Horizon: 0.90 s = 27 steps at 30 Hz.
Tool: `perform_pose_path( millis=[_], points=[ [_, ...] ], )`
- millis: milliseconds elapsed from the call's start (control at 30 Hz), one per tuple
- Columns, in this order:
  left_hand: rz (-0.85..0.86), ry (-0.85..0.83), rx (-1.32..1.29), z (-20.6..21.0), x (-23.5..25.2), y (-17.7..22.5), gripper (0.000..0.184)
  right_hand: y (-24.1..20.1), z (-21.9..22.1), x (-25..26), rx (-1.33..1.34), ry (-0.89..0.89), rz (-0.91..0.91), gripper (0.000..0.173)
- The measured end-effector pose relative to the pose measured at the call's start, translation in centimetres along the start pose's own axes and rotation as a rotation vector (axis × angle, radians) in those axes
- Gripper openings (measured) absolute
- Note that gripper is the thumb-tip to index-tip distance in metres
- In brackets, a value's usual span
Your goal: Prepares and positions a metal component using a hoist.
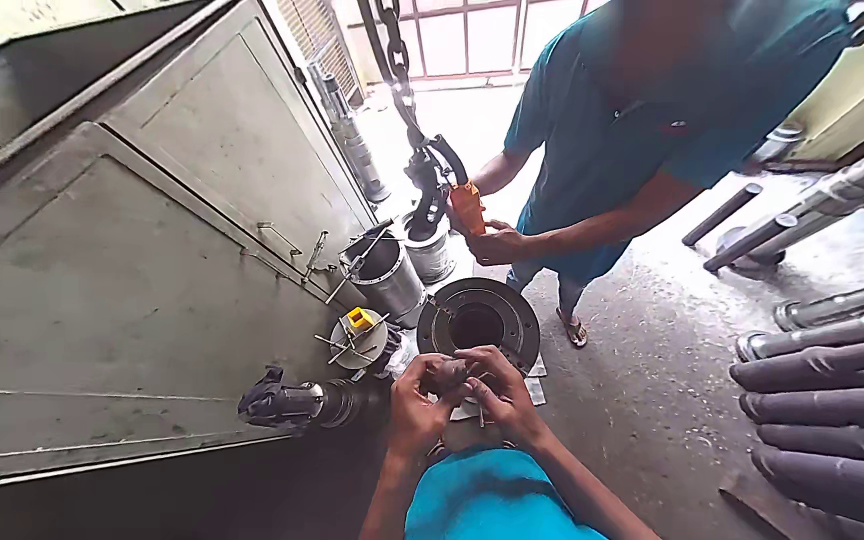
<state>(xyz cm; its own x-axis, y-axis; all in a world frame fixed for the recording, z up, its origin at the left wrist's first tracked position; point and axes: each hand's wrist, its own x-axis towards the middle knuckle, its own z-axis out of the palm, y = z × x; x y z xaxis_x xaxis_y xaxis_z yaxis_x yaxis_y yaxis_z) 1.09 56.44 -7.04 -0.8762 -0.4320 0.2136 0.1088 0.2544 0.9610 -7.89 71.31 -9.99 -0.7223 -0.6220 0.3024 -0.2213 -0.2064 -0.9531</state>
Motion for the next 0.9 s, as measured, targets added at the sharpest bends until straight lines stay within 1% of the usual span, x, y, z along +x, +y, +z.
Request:
perform_pose_path(
  millis=[133, 200, 267, 367, 467, 533, 600, 633, 700, 833, 900],
  points=[
    [-0.005, -0.004, 0.115, -1.6, 0.1, -0.1, 0.04, 0.2, 1.0, 0.1, 0.063, -0.045, -0.057, 0.039],
    [-0.033, 0.059, 0.124, -1.8, 0.0, -0.1, 0.035, 0.2, 1.3, 0.1, 0.084, -0.062, -0.067, 0.039],
    [-0.072, 0.14, 0.042, -1.7, -0.2, 0.5, 0.029, 0.3, 2.0, 0.1, 0.068, -0.071, -0.088, 0.044],
    [-0.119, 0.203, -0.007, -2.0, -0.2, 1.1, 0.023, 0.5, 3.7, 0.1, 0.026, -0.029, -0.105, 0.059],
    [-0.134, 0.149, 0.075, -3.1, -0.1, 0.4, 0.028, 0.5, 4.9, 0.6, -0.062, 0.046, -0.096, 0.064],
    [-0.092, 0.08, 0.076, -4.0, 0.1, 0.4, 0.03, 0.2, 4.8, 1.3, -0.148, 0.053, -0.09, 0.059],
    [-0.039, 0.055, 0.031, -5.0, 0.3, 0.3, 0.024, -0.3, 4.2, 2.0, -0.214, 0.039, -0.092, 0.046],
    [-0.023, 0.073, -0.003, -5.7, 0.2, 0.3, 0.018, -0.6, 3.7, 2.1, -0.228, 0.038, -0.088, 0.04],
    [-0.048, 0.169, -0.114, -7.4, -0.4, 0.0, 0.01, -1.0, 2.6, 1.9, -0.217, 0.061, -0.065, 0.03],
    [-0.21, 0.419, -0.285, -10.7, -3.4, -2.4, 0.009, -1.4, -0.6, -0.2, -0.162, 0.177, -0.024, 0.02],
    [-0.248, 0.487, -0.321, -11.3, -5.0, -3.0, 0.009, -1.5, -2.6, -1.4, -0.126, 0.199, -0.013, 0.017]
  ],
)
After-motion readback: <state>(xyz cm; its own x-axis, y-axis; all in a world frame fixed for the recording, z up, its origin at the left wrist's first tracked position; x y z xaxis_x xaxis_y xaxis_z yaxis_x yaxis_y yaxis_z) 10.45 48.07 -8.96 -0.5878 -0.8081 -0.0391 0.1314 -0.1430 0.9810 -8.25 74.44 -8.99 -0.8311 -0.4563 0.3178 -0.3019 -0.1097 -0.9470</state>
